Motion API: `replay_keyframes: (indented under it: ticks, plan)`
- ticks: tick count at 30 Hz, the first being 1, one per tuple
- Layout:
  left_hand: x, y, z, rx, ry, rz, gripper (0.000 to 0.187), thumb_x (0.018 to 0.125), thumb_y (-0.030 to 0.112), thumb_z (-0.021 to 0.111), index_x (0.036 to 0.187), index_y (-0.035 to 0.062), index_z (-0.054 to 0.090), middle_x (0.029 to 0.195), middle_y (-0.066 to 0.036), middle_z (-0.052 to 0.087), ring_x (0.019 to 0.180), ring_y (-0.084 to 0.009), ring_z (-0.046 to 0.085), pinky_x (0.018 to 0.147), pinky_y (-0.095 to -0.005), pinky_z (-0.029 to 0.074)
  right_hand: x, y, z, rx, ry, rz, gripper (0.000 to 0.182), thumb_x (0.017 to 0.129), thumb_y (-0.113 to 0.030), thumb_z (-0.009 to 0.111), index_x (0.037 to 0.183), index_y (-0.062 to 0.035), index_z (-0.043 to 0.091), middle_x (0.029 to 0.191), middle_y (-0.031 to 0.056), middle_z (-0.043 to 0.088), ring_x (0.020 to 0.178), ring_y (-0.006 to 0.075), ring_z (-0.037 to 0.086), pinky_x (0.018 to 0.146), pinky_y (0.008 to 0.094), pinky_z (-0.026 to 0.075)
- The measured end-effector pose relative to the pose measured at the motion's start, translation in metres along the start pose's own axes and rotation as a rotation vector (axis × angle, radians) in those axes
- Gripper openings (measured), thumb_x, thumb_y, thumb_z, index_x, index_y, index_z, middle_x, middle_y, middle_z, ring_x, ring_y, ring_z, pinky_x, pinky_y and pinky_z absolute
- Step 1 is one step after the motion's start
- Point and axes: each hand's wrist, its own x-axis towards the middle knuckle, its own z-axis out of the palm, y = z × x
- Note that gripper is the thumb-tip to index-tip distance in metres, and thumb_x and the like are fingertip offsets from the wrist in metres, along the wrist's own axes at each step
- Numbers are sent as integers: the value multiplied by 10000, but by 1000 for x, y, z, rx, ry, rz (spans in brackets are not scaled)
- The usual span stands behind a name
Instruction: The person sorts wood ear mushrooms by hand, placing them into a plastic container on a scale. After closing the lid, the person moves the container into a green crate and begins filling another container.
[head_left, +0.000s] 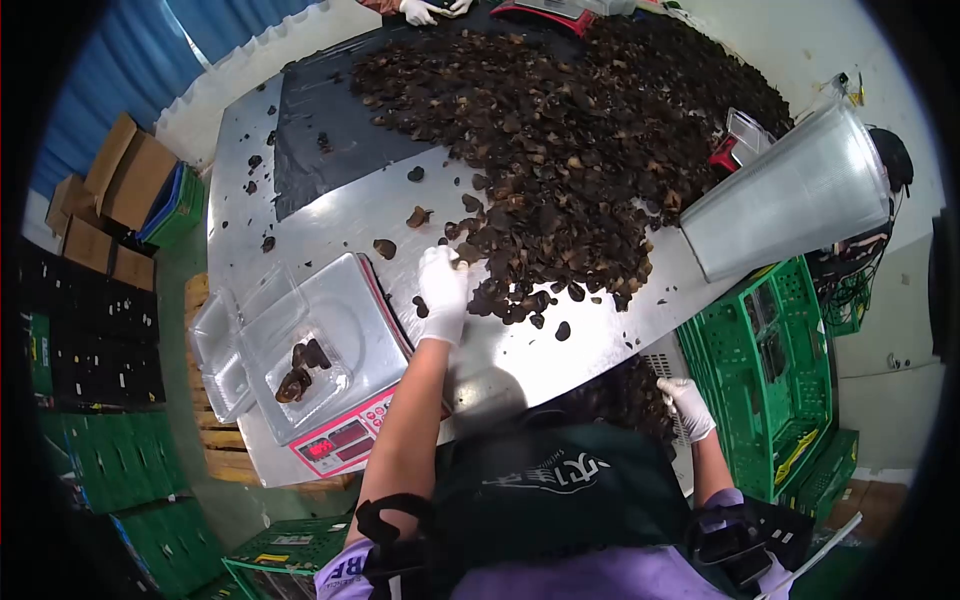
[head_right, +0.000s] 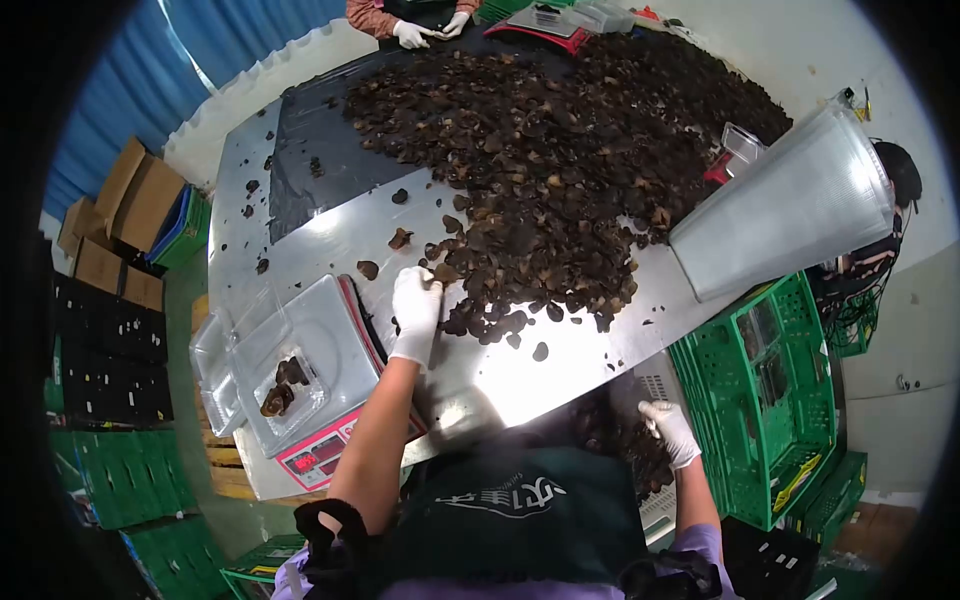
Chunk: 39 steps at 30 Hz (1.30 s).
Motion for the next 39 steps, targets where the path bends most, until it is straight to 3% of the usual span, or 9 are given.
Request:
replay_keyframes:
  ticks: [4, 8, 11, 16, 20, 25, 28, 34, 39]
  plan:
    - [-20, 24, -47, -899, 10, -428, 215, 806, -72, 540, 987, 29, 595, 881, 1, 585, 809, -74, 540, 731, -230, 457, 14, -65, 55, 163, -84, -193, 181, 888, -174, 633, 774, -34, 629, 623, -31, 540, 520, 40, 456, 480, 196, 340]
    - [-49, -2, -55, -277, -15, -409, 178, 774, 0, 572, 934, 30, 645, 922, -92, 639, 839, -205, 622, 788, -309, 483, 36, -167, 165, 25, -204, -551, 167, 881, -147, 629, 980, -17, 656, 757, -25, 583, 673, 44, 543, 554, 187, 427]
    - [-53, 14, -77, 86, -265, -284, 118, 776, 170, 635, 834, 68, 651, 886, -165, 634, 788, -312, 643, 721, -407, 510, 95, -206, 245, -591, 6, -1259, 134, 810, -171, 617, 900, -76, 644, 933, 71, 602, 894, 260, 584, 770, 364, 455]
    - [-41, 12, -49, 554, -233, -178, 223, 856, 130, 512, 1039, 36, 598, 953, -165, 651, 759, -272, 687, 645, -398, 553, 164, -221, 322, -1326, 306, -1438, 245, 713, -165, 639, 944, -85, 663, 1065, 82, 594, 1114, 260, 505, 897, 407, 386]
    - [-35, -1, -38, 588, -401, -200, 176, 854, 104, 513, 960, 37, 638, 905, -120, 656, 745, -220, 684, 642, -326, 541, 161, -233, 305, -919, 114, -1500, 155, 698, -89, 619, 837, -47, 674, 1015, 103, 624, 1113, 266, 527, 929, 425, 397]
    - [-35, -14, -18, 484, -424, -339, 162, 860, 125, 537, 949, 26, 629, 892, -123, 664, 793, -252, 682, 661, -355, 552, 152, -267, 277, 518, -489, -512, 176, 811, -4, 491, 931, -60, 608, 982, 53, 645, 796, 165, 630, 697, 277, 502]
    - [-35, 0, -37, 518, -456, -248, 214, 849, 121, 517, 1006, 6, 607, 939, -181, 665, 871, -319, 673, 766, -403, 530, 178, -281, 282, 706, -637, -352, 145, 871, -64, 536, 1015, -74, 556, 936, 21, 608, 778, 130, 607, 664, 276, 485]
    - [-38, 17, -68, 368, -397, -275, 214, 815, 106, 547, 1004, 26, 608, 890, -146, 647, 810, -284, 664, 682, -398, 539, 209, -292, 349, -241, -256, -1007, 417, 785, -188, 666, 1175, -67, 586, 899, 112, 684, 808, 242, 656, 727, 344, 493]
    - [-29, 11, -48, 413, -315, -258, 201, 789, 118, 567, 973, 48, 610, 890, -138, 633, 794, -311, 658, 675, -421, 526, 211, -301, 363, -962, -116, -981, 318, 802, -213, 589, 1099, -101, 616, 1009, 154, 661, 933, 345, 618, 804, 435, 470]
